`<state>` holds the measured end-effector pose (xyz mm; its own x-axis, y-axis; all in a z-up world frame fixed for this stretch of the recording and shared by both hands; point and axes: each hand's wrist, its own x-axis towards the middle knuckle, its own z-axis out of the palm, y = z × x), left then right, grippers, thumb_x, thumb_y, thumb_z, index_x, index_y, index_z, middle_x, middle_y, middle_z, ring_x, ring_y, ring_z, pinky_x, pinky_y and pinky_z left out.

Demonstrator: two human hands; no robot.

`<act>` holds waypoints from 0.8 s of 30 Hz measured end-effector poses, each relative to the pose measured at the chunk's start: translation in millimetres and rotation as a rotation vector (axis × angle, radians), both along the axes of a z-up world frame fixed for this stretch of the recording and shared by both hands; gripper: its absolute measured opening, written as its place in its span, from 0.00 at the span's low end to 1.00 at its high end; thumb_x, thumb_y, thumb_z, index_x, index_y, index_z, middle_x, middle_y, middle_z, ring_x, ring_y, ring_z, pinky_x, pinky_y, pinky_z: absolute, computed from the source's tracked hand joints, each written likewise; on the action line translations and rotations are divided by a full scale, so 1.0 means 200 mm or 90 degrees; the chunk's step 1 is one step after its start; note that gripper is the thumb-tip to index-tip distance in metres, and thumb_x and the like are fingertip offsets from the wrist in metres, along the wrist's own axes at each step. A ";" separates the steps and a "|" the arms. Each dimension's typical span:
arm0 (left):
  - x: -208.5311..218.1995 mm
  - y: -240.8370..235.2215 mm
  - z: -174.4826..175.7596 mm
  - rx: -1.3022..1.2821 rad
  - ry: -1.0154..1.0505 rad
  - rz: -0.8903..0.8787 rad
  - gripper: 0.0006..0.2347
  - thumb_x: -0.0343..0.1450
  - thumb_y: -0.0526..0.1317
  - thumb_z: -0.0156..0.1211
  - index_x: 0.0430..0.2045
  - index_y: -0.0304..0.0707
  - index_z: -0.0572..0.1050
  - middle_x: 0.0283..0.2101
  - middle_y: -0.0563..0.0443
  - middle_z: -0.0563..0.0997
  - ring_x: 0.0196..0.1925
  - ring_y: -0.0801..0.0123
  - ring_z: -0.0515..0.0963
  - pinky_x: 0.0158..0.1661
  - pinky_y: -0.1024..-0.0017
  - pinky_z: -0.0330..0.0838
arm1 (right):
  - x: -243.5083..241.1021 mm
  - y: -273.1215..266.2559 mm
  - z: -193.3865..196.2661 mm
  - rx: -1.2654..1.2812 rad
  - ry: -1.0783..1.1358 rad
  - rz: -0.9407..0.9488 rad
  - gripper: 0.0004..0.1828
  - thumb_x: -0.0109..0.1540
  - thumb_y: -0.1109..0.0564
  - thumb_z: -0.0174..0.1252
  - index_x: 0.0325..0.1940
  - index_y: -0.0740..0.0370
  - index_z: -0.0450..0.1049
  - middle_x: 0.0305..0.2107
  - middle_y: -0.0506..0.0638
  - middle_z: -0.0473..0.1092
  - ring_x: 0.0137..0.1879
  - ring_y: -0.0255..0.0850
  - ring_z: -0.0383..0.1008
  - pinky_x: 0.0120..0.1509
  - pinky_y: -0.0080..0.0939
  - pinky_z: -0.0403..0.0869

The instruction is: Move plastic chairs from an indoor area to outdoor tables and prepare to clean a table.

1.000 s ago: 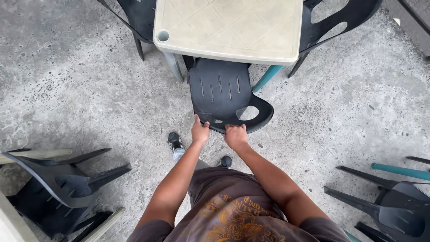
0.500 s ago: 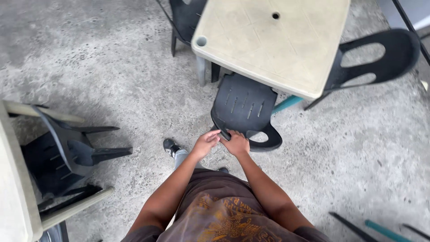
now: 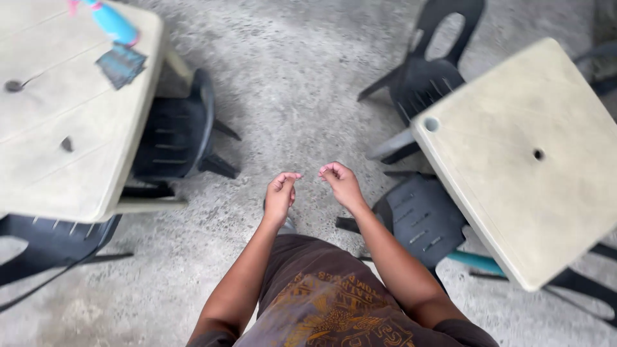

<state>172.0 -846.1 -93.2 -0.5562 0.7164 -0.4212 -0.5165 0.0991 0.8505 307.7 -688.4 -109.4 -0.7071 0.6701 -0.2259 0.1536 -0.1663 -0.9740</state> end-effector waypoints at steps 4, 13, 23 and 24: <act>-0.34 -0.13 0.02 0.018 0.031 0.096 0.09 0.78 0.39 0.52 0.40 0.37 0.80 0.17 0.62 0.67 0.18 0.83 0.61 0.20 0.79 0.54 | -0.44 -0.06 0.17 0.002 -0.014 0.119 0.10 0.70 0.57 0.54 0.43 0.67 0.76 0.36 0.49 0.77 0.43 0.33 0.75 0.53 0.35 0.74; -0.74 -0.42 0.12 -0.024 0.007 0.284 0.09 0.76 0.37 0.50 0.39 0.39 0.80 0.18 0.63 0.65 0.19 0.83 0.59 0.21 0.80 0.52 | -1.05 -0.12 0.42 -0.002 -0.028 0.341 0.11 0.70 0.55 0.54 0.44 0.67 0.76 0.36 0.48 0.76 0.45 0.32 0.75 0.53 0.35 0.73; -1.01 -0.16 0.06 -0.089 0.110 0.455 0.08 0.78 0.37 0.52 0.39 0.37 0.80 0.23 0.63 0.68 0.24 0.85 0.63 0.26 0.81 0.57 | -1.57 0.28 0.18 -0.014 -0.012 0.411 0.11 0.69 0.55 0.56 0.45 0.67 0.76 0.36 0.48 0.77 0.45 0.33 0.76 0.54 0.35 0.74; -1.07 -0.09 0.08 -0.093 0.154 0.455 0.07 0.78 0.37 0.53 0.40 0.37 0.79 0.24 0.64 0.69 0.26 0.85 0.64 0.27 0.82 0.59 | -1.65 0.36 0.13 -0.021 -0.019 0.407 0.11 0.69 0.55 0.57 0.45 0.67 0.76 0.36 0.48 0.77 0.44 0.33 0.76 0.54 0.35 0.74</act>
